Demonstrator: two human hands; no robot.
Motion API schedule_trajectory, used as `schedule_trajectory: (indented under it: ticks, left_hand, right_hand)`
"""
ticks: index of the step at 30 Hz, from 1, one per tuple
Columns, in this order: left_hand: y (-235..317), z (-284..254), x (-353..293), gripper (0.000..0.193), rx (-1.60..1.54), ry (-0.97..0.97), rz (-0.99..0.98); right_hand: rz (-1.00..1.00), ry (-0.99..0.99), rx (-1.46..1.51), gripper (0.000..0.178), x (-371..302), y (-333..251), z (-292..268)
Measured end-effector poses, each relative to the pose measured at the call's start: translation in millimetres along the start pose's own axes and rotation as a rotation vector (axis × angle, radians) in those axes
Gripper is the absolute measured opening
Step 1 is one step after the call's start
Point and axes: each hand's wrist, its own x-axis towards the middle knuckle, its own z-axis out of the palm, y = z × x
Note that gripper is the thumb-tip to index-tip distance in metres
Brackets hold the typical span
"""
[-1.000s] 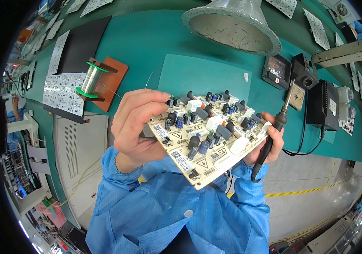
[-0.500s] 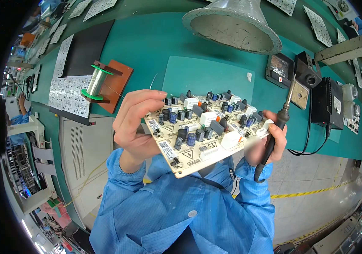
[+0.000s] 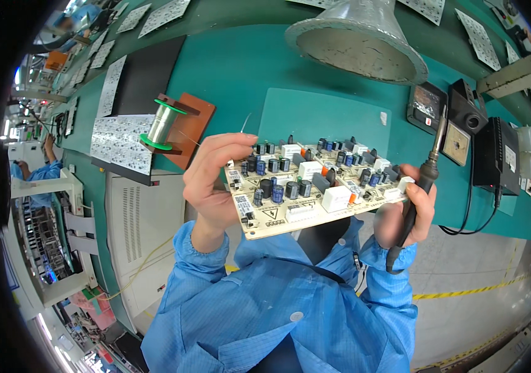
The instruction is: Soldering components onto a printed circuit board at a manufacturing station.
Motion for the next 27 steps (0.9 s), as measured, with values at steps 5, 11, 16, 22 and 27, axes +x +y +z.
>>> schedule_trajectory:
  ticks: [5, 11, 16, 22, 27]
  left_hand:
    - [4.3, 0.1, -6.1, 0.046, 0.14, 0.054, 0.028]
    - [6.0, 7.8, -18.6, 0.06, -0.018, 0.06, 0.029]
    - [3.1, 9.9, -20.8, 0.053, -0.049, 0.105, -0.001]
    - [0.7, 9.4, -25.0, 0.053, -0.052, 0.125, -0.013]
    - [0.7, 10.1, -23.1, 0.059, -0.059, 0.107, -0.007]
  right_hand:
    - [-0.008, -0.074, -0.002, 0.026, 2.0, -0.4, -0.6]
    - [-0.041, -0.113, -0.023, 0.025, 5.2, -9.7, 5.6]
    - [-0.057, -0.103, -0.046, 0.032, 3.9, -6.6, 5.1]
    - [-0.039, -0.11, -0.031, 0.032, 3.8, -8.2, 7.0]
    - [-0.034, -0.104, -0.049, 0.031, 3.4, -10.2, 5.8]
